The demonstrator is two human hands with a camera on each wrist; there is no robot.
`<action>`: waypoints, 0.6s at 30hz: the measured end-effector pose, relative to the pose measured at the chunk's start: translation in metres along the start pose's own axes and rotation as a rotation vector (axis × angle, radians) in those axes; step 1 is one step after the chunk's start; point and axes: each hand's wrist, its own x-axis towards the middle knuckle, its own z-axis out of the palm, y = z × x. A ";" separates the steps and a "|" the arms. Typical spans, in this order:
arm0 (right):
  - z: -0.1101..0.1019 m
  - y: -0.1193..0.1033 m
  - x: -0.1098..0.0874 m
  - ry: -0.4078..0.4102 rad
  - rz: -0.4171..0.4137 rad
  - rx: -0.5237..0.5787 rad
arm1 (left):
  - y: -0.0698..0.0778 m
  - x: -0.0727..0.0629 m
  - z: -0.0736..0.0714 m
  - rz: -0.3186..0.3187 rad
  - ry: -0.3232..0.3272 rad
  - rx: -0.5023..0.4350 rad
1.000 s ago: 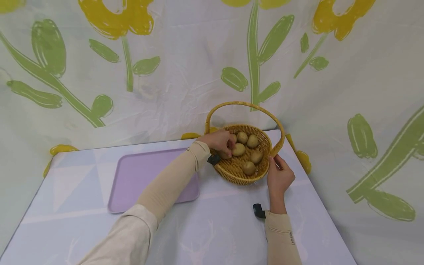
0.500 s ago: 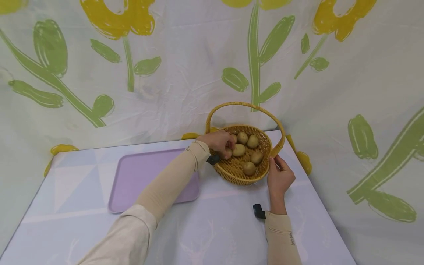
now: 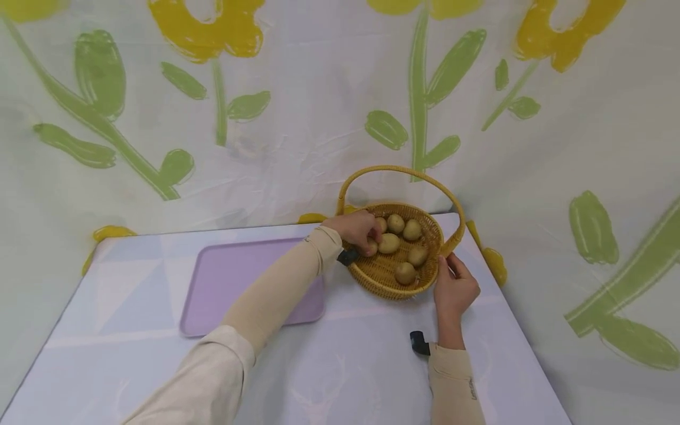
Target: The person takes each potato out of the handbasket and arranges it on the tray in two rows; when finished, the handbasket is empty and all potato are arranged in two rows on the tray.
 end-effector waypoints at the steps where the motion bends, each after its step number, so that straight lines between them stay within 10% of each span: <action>1: 0.000 0.000 0.000 -0.002 -0.001 -0.002 | 0.000 0.000 0.000 -0.001 0.000 0.005; 18: -0.001 -0.001 -0.002 -0.005 0.005 -0.047 | 0.000 0.002 0.002 -0.015 0.014 0.007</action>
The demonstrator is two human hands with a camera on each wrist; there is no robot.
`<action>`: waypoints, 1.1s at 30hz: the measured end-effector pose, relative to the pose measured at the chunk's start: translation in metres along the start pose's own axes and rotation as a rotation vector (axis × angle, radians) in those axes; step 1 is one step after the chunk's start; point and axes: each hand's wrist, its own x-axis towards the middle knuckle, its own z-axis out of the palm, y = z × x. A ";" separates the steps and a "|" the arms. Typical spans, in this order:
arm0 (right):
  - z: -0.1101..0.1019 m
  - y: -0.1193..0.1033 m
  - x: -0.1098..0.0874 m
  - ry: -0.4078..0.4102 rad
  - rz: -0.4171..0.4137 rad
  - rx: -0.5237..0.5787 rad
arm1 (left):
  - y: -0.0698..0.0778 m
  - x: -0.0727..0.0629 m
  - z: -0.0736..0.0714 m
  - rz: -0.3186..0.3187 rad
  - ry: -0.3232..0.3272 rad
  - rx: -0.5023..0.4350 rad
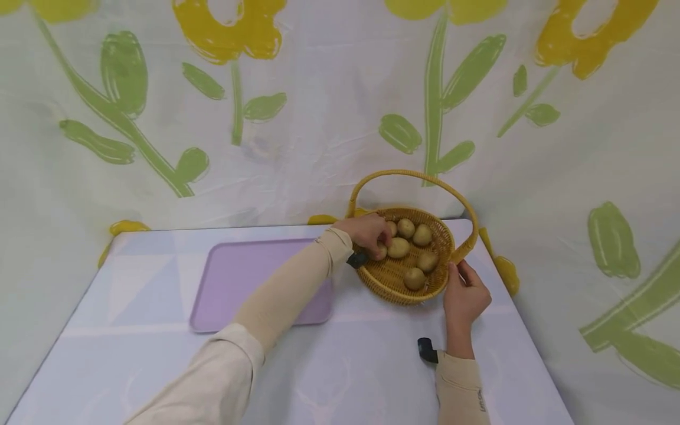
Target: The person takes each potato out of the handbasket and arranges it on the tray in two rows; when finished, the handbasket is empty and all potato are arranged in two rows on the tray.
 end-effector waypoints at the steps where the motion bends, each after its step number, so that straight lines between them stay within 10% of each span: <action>1: 0.000 0.000 0.000 0.003 -0.005 0.002 | 0.000 0.000 0.000 0.001 0.000 0.005; 24: 0.003 -0.001 -0.006 -0.010 -0.019 -0.022 | -0.001 -0.003 -0.002 -0.013 -0.009 0.002; 33: 0.001 -0.004 -0.004 0.021 -0.021 -0.005 | 0.012 -0.002 -0.010 0.072 0.029 -0.033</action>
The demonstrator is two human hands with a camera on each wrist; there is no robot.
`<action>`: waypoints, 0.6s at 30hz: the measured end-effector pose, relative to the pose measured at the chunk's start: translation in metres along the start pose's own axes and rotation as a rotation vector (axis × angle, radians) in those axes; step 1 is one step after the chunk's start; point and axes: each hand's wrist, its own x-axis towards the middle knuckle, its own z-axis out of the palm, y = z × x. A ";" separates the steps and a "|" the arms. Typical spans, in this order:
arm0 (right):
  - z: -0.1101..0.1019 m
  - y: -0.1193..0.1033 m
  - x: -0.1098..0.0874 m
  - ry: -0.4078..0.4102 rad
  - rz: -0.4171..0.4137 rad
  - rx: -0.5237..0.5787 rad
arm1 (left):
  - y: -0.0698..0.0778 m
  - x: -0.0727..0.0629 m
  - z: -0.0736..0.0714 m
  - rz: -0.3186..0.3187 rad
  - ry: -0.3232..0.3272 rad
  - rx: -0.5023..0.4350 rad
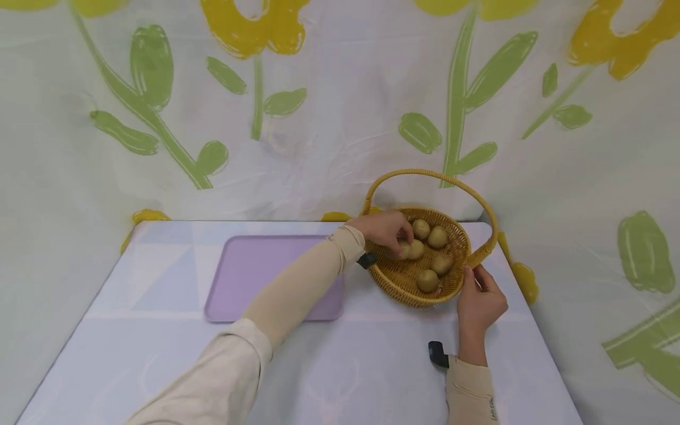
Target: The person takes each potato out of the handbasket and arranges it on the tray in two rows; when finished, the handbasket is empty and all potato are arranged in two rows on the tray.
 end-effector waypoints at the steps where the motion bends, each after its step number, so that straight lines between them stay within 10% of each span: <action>1: 0.000 -0.001 0.000 -0.001 0.009 0.000 | 0.002 0.000 -0.001 0.002 0.001 -0.005; 18: -0.001 0.000 -0.001 0.003 0.029 -0.004 | 0.034 -0.038 -0.031 0.087 0.117 -0.140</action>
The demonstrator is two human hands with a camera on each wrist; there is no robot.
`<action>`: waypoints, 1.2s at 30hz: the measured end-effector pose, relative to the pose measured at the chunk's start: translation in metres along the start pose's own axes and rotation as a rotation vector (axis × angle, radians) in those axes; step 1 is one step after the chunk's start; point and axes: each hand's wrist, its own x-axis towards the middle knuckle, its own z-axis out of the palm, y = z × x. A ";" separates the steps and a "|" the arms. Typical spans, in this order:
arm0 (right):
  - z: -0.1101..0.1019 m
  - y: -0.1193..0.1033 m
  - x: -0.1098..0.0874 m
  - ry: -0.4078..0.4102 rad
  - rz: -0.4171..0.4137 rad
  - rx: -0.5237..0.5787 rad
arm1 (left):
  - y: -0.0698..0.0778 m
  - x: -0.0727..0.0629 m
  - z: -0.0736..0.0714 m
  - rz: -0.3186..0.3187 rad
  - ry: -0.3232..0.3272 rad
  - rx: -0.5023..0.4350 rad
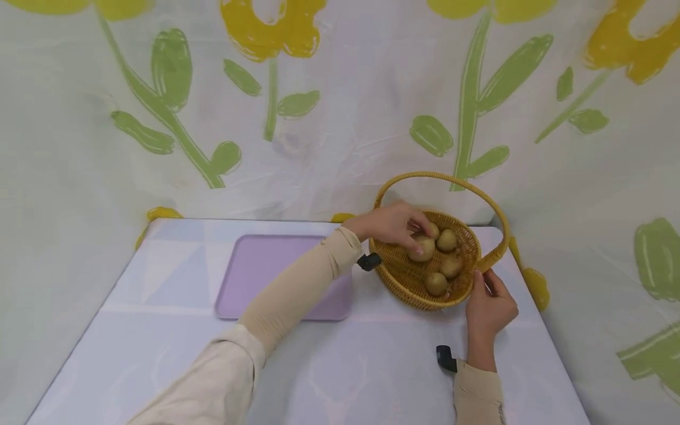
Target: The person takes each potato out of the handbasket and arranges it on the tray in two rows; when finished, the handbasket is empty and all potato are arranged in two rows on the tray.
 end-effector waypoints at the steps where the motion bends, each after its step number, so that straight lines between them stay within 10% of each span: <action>1: 0.000 0.000 -0.001 -0.002 0.006 -0.001 | 0.002 -0.005 -0.002 0.004 0.013 -0.013; 24: -0.005 0.003 -0.004 0.043 -0.033 0.112 | -0.033 -0.140 -0.036 0.157 0.436 -0.214; 36: -0.001 -0.004 -0.006 0.023 -0.014 0.148 | -0.061 -0.229 -0.038 -0.029 0.548 -0.168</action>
